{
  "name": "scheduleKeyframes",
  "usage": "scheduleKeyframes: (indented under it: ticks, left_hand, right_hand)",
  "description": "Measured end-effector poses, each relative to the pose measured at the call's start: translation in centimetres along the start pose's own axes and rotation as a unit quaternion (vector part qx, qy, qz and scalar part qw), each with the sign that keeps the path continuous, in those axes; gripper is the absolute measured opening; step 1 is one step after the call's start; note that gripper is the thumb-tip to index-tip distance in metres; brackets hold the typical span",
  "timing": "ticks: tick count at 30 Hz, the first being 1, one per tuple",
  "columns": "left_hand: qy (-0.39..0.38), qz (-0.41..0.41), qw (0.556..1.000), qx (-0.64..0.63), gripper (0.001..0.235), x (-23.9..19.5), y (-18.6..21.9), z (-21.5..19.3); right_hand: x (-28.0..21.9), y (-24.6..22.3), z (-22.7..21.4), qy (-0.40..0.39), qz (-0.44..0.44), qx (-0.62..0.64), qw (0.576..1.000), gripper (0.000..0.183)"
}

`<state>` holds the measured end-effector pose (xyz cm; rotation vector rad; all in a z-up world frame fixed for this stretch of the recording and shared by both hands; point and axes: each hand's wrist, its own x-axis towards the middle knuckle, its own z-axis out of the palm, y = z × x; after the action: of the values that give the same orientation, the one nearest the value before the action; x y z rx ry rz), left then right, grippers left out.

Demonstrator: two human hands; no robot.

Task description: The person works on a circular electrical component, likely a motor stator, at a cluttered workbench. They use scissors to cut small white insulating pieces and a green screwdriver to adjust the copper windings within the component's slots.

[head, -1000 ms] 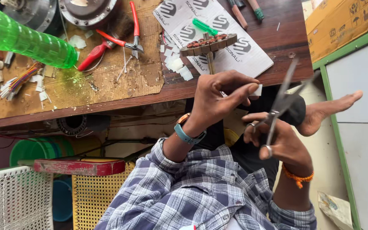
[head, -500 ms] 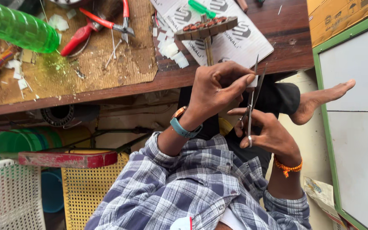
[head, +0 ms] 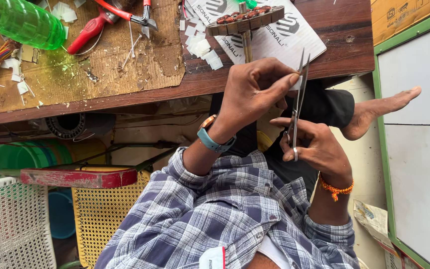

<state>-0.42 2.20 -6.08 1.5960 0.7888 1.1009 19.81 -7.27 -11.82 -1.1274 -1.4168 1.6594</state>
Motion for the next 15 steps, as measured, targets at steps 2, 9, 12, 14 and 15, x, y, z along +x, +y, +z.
scheduleKeyframes:
  ticks: [2,9,12,14,15]
  left_hand:
    - [0.006,-0.028,0.999,-0.018,0.016,0.0,0.0,0.0]
    - [0.0,-0.096,0.993,-0.073,0.02,-0.1,-0.1,-0.5]
    - [0.008,-0.098,0.987,-0.126,0.021,-0.8,-0.1,-0.4]
    - [-0.005,-0.102,0.983,-0.154,0.025,-1.3,-0.2,-0.7]
    - [-0.024,-0.109,0.98,-0.166,0.026,-1.6,-0.2,-0.9]
  right_hand:
    - [0.1,0.2,0.0,-0.002,-0.003,0.013,1.0,0.075]
    - [-0.7,0.6,-0.1,0.036,0.006,-0.069,0.997,0.059]
    - [-2.1,0.6,-1.6,0.075,0.0,-0.014,0.997,0.056]
    - [-3.0,0.1,-4.0,0.115,0.002,0.012,0.993,0.053]
    - [-3.2,-0.3,-5.5,0.144,0.024,-0.008,0.989,0.045]
